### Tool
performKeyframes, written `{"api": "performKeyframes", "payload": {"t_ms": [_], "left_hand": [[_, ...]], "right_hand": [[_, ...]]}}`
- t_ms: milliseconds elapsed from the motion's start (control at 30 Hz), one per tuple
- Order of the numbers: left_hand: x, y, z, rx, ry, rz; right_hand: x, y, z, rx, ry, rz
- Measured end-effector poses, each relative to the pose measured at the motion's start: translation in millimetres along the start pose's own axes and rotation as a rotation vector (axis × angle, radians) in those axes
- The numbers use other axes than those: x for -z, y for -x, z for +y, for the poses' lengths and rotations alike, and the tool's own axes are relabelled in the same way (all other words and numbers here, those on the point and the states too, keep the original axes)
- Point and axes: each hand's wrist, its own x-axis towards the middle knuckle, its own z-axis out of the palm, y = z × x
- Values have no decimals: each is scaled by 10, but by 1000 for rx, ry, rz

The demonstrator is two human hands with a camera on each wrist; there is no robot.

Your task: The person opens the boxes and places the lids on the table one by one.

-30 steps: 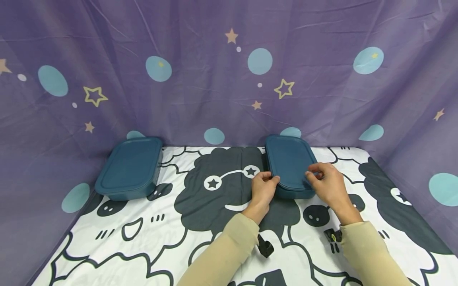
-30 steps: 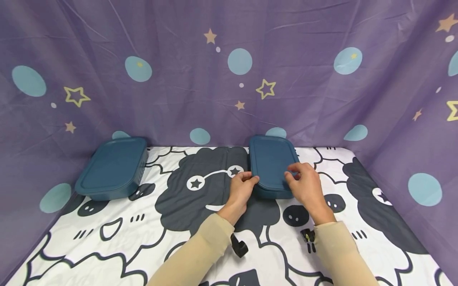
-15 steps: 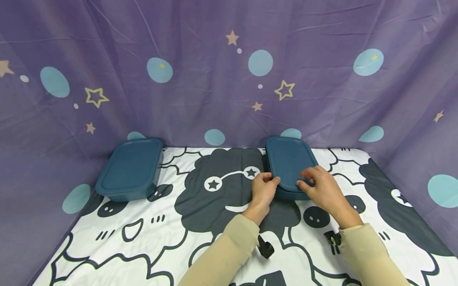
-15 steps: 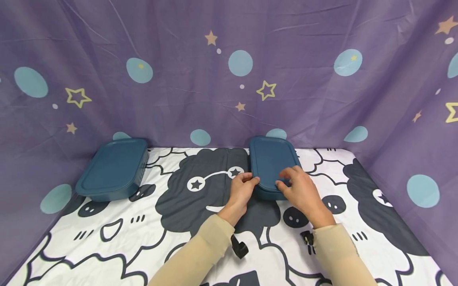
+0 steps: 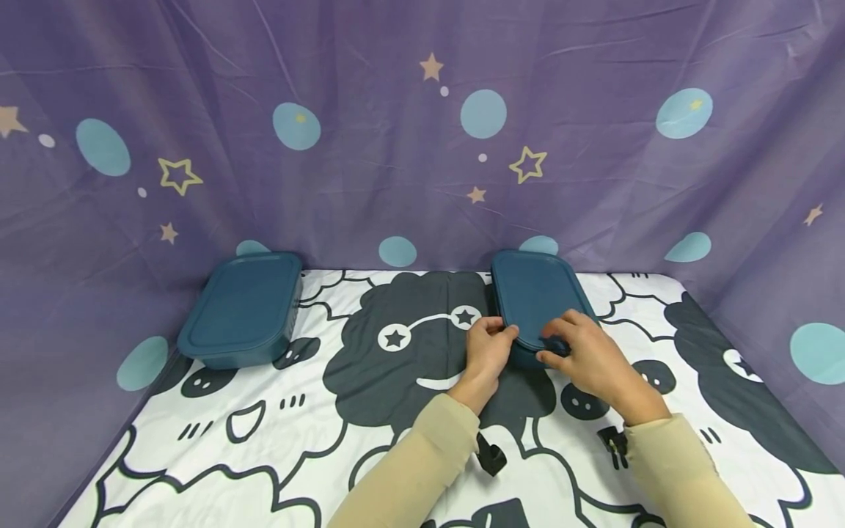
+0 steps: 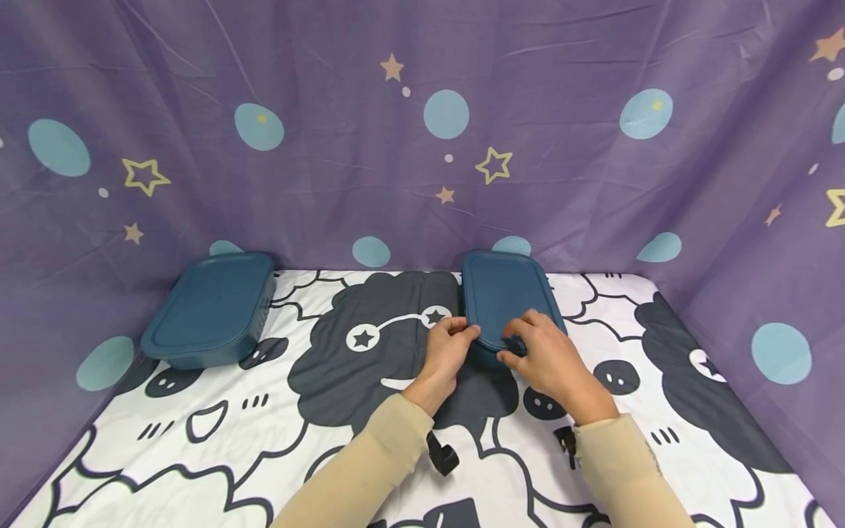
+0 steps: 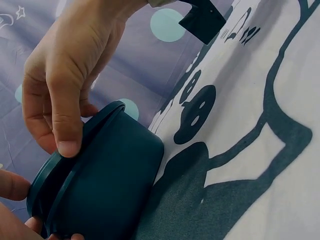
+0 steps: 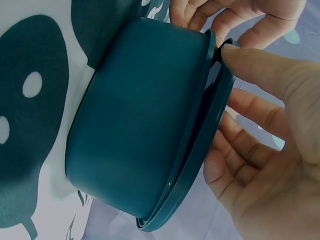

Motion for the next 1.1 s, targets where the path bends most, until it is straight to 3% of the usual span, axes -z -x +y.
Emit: {"api": "performKeyframes", "payload": {"t_ms": [467,1100], "left_hand": [[-10,0,3,-2,2,5],[-5,12,4,23,3,1]], "right_hand": [[-53,16,15,178,156,77],[-21,22,-7,258,286,73]]}}
